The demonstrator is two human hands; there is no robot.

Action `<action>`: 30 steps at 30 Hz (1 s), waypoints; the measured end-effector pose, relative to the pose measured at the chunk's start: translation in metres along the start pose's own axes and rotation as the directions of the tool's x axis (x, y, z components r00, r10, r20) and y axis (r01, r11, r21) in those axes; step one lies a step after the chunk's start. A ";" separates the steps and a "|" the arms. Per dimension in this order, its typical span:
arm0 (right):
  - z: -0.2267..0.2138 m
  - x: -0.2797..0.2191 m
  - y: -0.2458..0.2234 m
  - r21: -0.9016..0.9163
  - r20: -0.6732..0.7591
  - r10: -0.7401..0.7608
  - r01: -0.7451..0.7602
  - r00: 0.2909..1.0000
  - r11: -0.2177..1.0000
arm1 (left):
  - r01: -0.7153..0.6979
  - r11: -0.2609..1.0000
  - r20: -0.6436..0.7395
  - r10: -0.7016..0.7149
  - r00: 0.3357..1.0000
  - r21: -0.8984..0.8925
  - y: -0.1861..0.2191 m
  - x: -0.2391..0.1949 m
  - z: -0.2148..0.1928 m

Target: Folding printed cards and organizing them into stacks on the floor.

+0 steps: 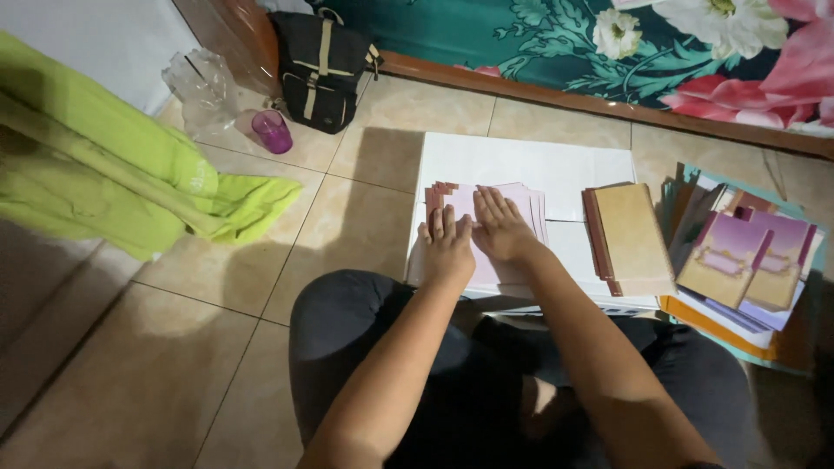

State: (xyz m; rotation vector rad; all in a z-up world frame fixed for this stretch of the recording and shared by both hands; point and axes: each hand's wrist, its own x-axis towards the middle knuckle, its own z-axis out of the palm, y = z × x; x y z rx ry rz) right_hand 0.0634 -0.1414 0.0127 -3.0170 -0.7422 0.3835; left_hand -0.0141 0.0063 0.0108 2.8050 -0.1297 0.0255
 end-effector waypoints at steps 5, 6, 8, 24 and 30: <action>0.052 -0.045 0.006 -0.035 -0.159 -0.143 0.139 0.977 0.990 | 0.029 0.999 0.055 -0.031 0.998 0.034 0.011 -0.006 -0.022; 0.073 -0.051 0.012 -0.106 -0.211 -0.231 0.213 0.950 0.971 | 0.048 0.997 0.096 -0.054 0.994 0.055 0.017 -0.011 -0.040; 0.038 -0.100 -0.012 -0.031 -0.217 -0.234 0.233 0.948 0.972 | 0.051 0.996 0.114 -0.060 0.992 0.075 0.016 -0.004 -0.030; 0.026 -0.179 0.140 0.286 -0.267 0.839 -0.792 0.474 0.539 | 0.058 0.997 0.196 -0.067 0.978 0.051 0.018 0.003 -0.033; 0.049 -0.160 0.138 0.282 -0.352 0.836 -0.804 0.420 0.523 | 0.073 0.996 0.253 -0.083 0.964 0.050 0.025 -0.002 -0.049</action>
